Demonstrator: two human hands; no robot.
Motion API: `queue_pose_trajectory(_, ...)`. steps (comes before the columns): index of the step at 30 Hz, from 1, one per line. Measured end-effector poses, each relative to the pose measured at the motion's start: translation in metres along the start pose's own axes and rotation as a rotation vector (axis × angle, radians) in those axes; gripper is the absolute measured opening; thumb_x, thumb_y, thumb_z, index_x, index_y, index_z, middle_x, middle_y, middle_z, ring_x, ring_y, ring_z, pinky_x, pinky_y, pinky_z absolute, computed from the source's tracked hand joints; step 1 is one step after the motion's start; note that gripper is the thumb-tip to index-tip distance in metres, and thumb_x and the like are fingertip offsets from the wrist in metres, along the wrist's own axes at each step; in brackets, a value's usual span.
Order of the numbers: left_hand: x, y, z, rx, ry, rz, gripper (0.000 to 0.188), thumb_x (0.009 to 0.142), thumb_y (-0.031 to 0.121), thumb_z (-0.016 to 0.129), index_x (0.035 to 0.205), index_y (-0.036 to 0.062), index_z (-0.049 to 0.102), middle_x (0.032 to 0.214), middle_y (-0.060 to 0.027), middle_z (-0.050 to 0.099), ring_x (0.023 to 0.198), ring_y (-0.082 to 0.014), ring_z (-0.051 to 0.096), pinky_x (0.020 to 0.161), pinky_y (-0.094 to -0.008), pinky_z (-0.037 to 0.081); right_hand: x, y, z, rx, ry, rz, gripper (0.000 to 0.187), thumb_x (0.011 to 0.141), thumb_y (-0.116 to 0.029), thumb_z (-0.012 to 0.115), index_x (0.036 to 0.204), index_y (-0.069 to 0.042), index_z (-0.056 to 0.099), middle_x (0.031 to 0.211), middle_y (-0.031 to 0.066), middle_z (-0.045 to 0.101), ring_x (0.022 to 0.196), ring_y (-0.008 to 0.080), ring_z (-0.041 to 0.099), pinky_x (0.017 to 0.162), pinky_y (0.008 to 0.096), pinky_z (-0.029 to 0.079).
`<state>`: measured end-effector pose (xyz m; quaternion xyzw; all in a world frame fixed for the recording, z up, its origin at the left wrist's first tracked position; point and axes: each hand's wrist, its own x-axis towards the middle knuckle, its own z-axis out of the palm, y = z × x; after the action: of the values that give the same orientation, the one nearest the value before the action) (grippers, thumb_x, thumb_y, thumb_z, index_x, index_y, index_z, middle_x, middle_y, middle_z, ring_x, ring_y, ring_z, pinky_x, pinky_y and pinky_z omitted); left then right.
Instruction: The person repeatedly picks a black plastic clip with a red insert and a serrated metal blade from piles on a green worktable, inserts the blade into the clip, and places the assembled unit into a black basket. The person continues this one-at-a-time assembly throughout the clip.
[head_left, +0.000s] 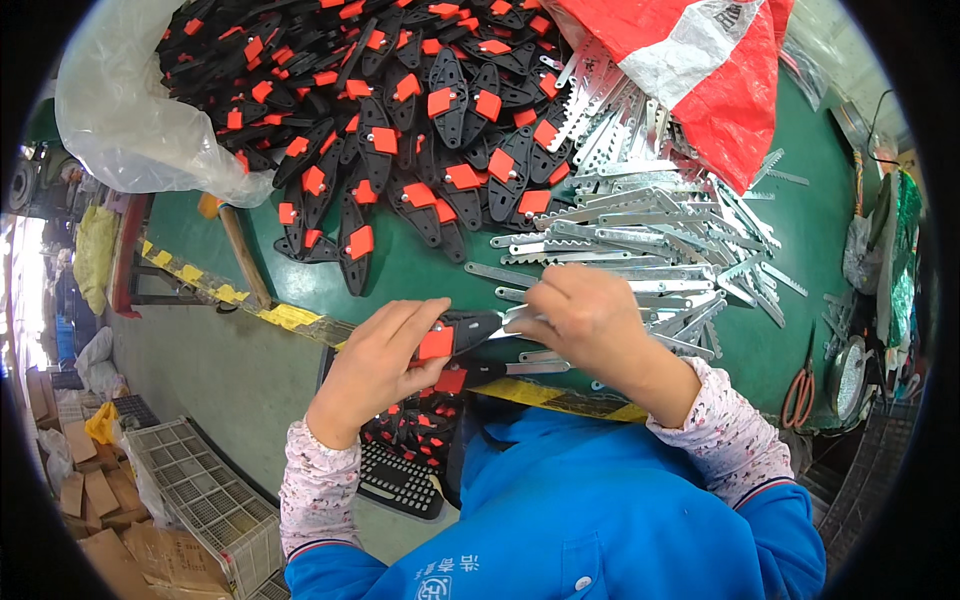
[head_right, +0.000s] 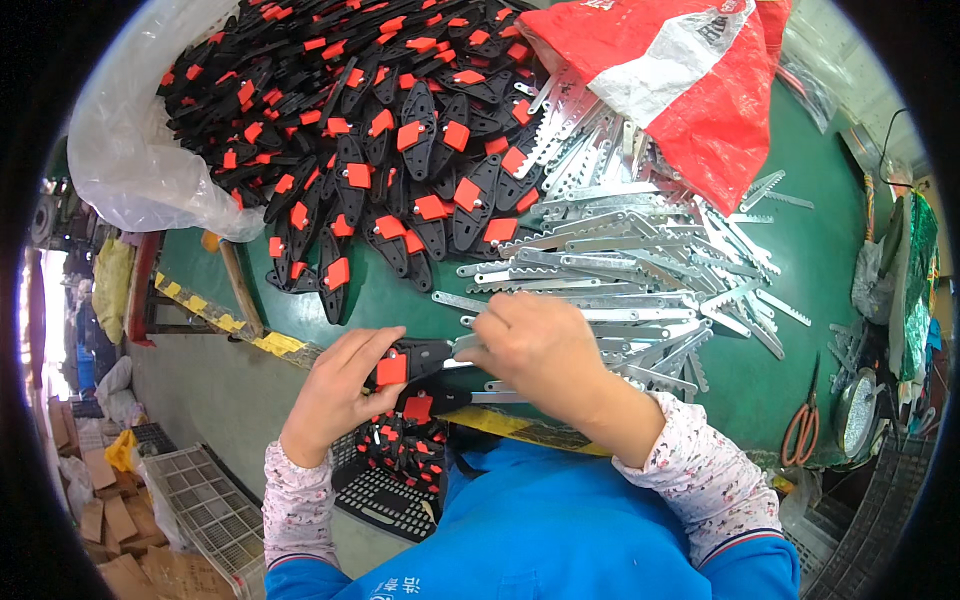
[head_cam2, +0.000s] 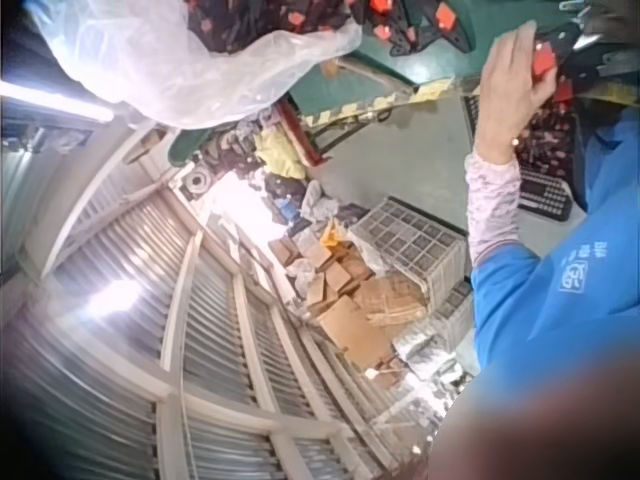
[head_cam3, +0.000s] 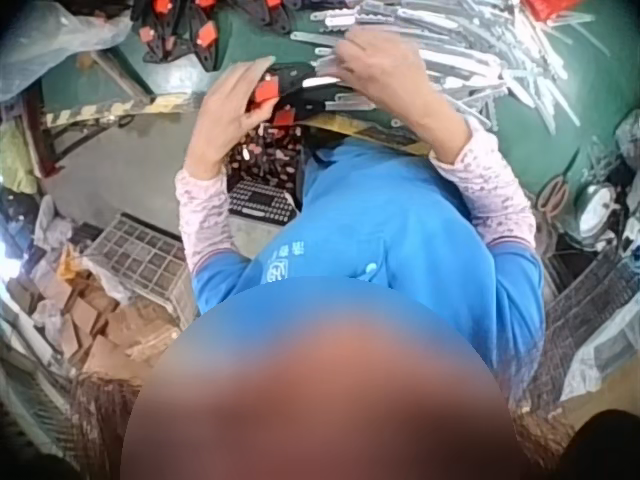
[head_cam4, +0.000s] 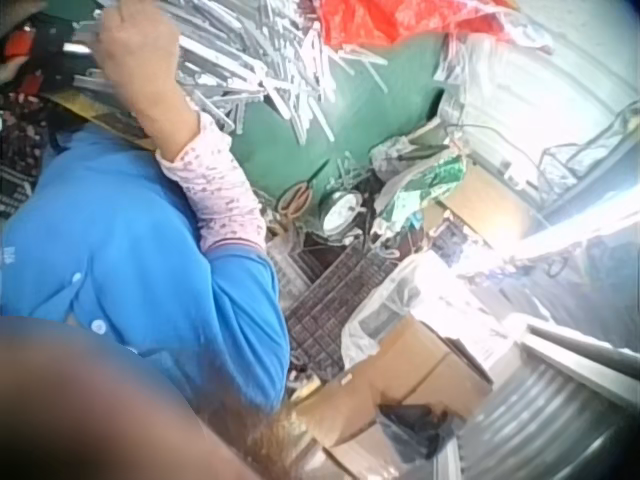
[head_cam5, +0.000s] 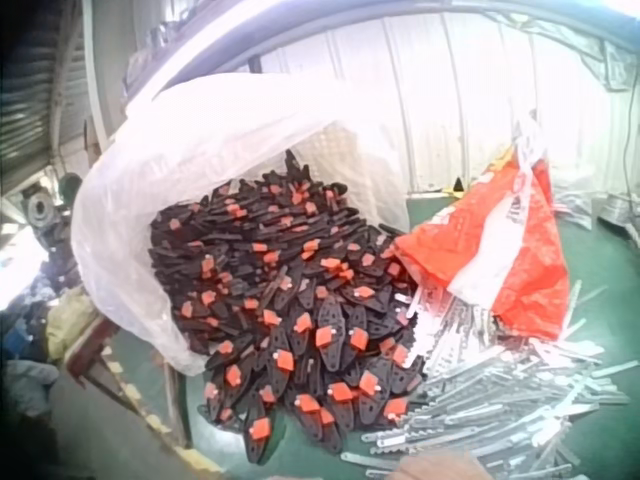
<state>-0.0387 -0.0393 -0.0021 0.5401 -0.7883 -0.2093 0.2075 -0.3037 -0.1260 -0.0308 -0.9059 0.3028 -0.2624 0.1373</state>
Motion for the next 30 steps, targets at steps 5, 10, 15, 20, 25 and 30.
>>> queue_pose_trajectory(5,-0.012,0.006,-0.007,-0.004,-0.035,-0.004,0.063,0.074,0.005,0.081,0.135,0.0034,0.064,0.113,-0.0169,0.068,0.1,-0.0361,0.068,0.089,-0.0428,0.057,-0.012,-0.017,-0.001,0.056,-0.1,-0.033,0.026,0.088,-0.027,0.078,0.091,-0.008,0.061,0.084,0.0048,0.059,0.071,0.0232,0.069,0.054,0.0364,0.054)
queue_pose_trajectory(10,-0.022,0.013,-0.014,-0.018,-0.114,-0.03,0.064,0.074,0.007,0.082,0.135,0.0046,0.064,0.115,-0.0173,0.069,0.099,-0.0362,0.068,0.087,-0.0435,0.058,-0.014,-0.02,-0.006,0.088,-0.142,-0.128,0.023,0.088,-0.026,0.078,0.093,-0.009,0.063,0.079,0.0034,0.056,0.067,0.0206,0.067,0.051,0.036,0.053)
queue_pose_trajectory(15,-0.023,0.02,-0.01,-0.005,-0.071,0.051,0.066,0.072,0.013,0.087,0.134,0.0034,0.064,0.115,-0.0175,0.068,0.099,-0.0362,0.069,0.085,-0.0422,0.058,-0.017,-0.035,-0.005,0.144,-0.175,-0.099,0.024,0.091,-0.027,0.074,0.094,-0.007,0.061,0.085,0.0062,0.059,0.072,0.0231,0.071,0.054,0.0365,0.055)
queue_pose_trajectory(20,-0.013,0.035,-0.003,0.087,-0.082,-0.006,0.074,0.067,0.023,0.092,0.132,0.0029,0.065,0.115,-0.0159,0.067,0.098,-0.0342,0.069,0.081,-0.04,0.058,-0.013,-0.047,-0.011,0.422,-0.175,0.104,0.036,0.095,-0.031,0.074,0.11,-0.003,0.058,0.093,0.014,0.066,0.076,0.0338,0.07,0.06,0.0424,0.057)
queue_pose_trajectory(25,-0.004,0.035,0.039,0.107,-0.03,0.012,0.075,0.065,0.024,0.093,0.129,0.001,0.062,0.122,-0.0147,0.06,0.115,-0.0374,0.058,0.099,-0.0458,0.047,-0.012,-0.042,0.014,0.517,-0.255,0.03,0.034,0.096,-0.03,0.073,0.111,-0.004,0.058,0.095,0.0168,0.065,0.087,0.0381,0.068,0.07,0.0463,0.058)
queue_pose_trajectory(30,-0.029,0.012,0.024,0.244,-0.184,-0.098,0.06,0.065,0.02,0.093,0.114,0.0029,0.062,0.114,-0.0139,0.059,0.109,-0.0358,0.056,0.094,-0.0455,0.048,0.006,0.03,0.016,-0.15,-0.018,0.012,0.013,0.079,-0.013,0.075,0.088,-0.008,0.067,0.093,0.0092,0.06,0.094,0.0296,0.061,0.082,0.0408,0.052)
